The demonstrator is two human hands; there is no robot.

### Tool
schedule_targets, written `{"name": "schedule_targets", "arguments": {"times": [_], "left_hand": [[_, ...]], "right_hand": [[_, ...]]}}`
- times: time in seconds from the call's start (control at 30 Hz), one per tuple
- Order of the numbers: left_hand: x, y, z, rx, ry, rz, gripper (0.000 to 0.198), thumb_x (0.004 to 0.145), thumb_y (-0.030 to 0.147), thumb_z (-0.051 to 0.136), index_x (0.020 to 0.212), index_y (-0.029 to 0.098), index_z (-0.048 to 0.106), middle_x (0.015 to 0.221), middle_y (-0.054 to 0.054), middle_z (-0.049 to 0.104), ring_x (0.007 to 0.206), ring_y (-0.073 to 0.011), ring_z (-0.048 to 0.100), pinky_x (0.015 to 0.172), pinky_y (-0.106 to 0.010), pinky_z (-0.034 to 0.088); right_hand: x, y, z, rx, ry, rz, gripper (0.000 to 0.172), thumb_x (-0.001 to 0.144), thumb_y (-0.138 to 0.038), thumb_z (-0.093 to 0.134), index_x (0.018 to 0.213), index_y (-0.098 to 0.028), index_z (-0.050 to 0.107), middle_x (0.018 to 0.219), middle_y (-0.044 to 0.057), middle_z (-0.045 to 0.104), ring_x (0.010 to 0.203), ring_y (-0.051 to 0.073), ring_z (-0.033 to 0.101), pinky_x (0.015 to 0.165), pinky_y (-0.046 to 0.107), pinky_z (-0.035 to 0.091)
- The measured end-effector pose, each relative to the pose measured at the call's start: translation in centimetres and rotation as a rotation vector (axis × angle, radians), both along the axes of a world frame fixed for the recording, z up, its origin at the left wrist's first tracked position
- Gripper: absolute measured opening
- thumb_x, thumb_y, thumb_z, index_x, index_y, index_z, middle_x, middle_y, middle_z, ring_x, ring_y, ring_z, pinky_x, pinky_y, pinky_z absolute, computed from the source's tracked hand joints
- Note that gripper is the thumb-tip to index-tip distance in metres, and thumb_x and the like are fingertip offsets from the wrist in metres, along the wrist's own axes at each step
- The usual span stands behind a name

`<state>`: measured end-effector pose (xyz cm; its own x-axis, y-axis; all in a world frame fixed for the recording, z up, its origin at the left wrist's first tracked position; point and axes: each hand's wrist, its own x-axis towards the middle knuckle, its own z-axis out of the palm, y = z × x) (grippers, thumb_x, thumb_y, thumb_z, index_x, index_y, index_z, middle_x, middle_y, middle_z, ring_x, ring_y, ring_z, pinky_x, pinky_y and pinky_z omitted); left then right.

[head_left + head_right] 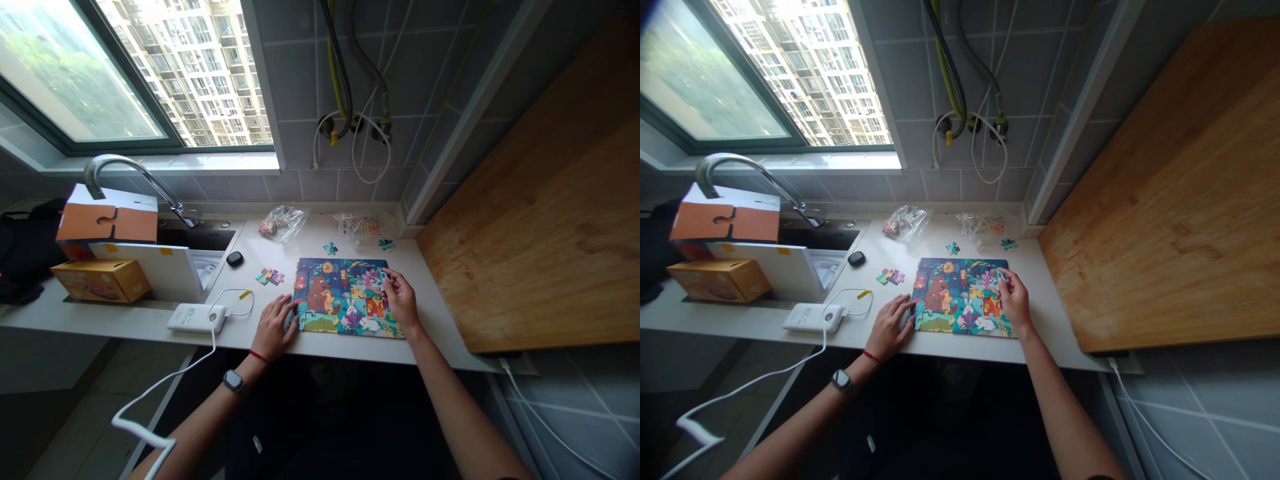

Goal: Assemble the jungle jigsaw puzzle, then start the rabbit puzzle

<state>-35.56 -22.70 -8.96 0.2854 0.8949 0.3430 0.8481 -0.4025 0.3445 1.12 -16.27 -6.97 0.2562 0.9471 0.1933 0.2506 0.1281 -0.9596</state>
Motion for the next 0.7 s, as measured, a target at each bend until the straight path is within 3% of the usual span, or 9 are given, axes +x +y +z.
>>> {"name": "schedule_targets", "arguments": {"times": [0.13, 0.33, 0.57, 0.7], "left_hand": [[0.1, 0.0, 0.1, 0.005, -0.005, 0.000, 0.033, 0.103, 0.033, 0.054, 0.133, 0.024, 0.064, 0.148, -0.011, 0.062, 0.142, -0.0329, 0.054, 0.116, -0.053, 0.048], [0.1, 0.0, 0.1, 0.013, -0.006, -0.004, 0.032, 0.103, 0.032, 0.054, 0.133, 0.023, 0.064, 0.148, -0.012, 0.062, 0.142, -0.0327, 0.054, 0.116, -0.053, 0.047], [0.0, 0.0, -0.2, 0.039, -0.007, -0.009, 0.033, 0.103, 0.033, 0.054, 0.133, 0.023, 0.064, 0.148, -0.012, 0.063, 0.141, -0.0331, 0.055, 0.115, -0.053, 0.048], [-0.1, 0.1, -0.4, 0.040, -0.008, -0.005, 0.033, 0.103, 0.033, 0.055, 0.133, 0.022, 0.064, 0.148, -0.012, 0.063, 0.141, -0.0338, 0.055, 0.114, -0.054, 0.049]], "right_hand": [[-0.2, -1.4, -0.4, -0.034, -0.089, -0.003, 0.041, 0.090, -0.056, 0.067, 0.106, -0.019, 0.078, 0.092, 0.008, 0.078, 0.074, 0.022, 0.070, 0.068, 0.032, 0.060], [-0.9, -2.4, -1.1, -0.069, -0.121, 0.080, 0.046, 0.093, -0.057, 0.065, 0.117, -0.020, 0.078, 0.101, 0.010, 0.081, 0.075, 0.021, 0.074, 0.067, 0.031, 0.061], [-1.3, -2.5, -0.8, 0.020, -0.152, 0.028, 0.037, 0.086, -0.060, 0.072, 0.086, -0.023, 0.068, 0.080, 0.005, 0.076, 0.070, 0.021, 0.071, 0.067, 0.032, 0.059], [-1.5, -2.5, -0.5, 0.021, -0.173, 0.040, 0.035, 0.086, -0.057, 0.072, 0.080, -0.024, 0.062, 0.072, 0.002, 0.071, 0.063, 0.019, 0.067, 0.062, 0.030, 0.056]]}}
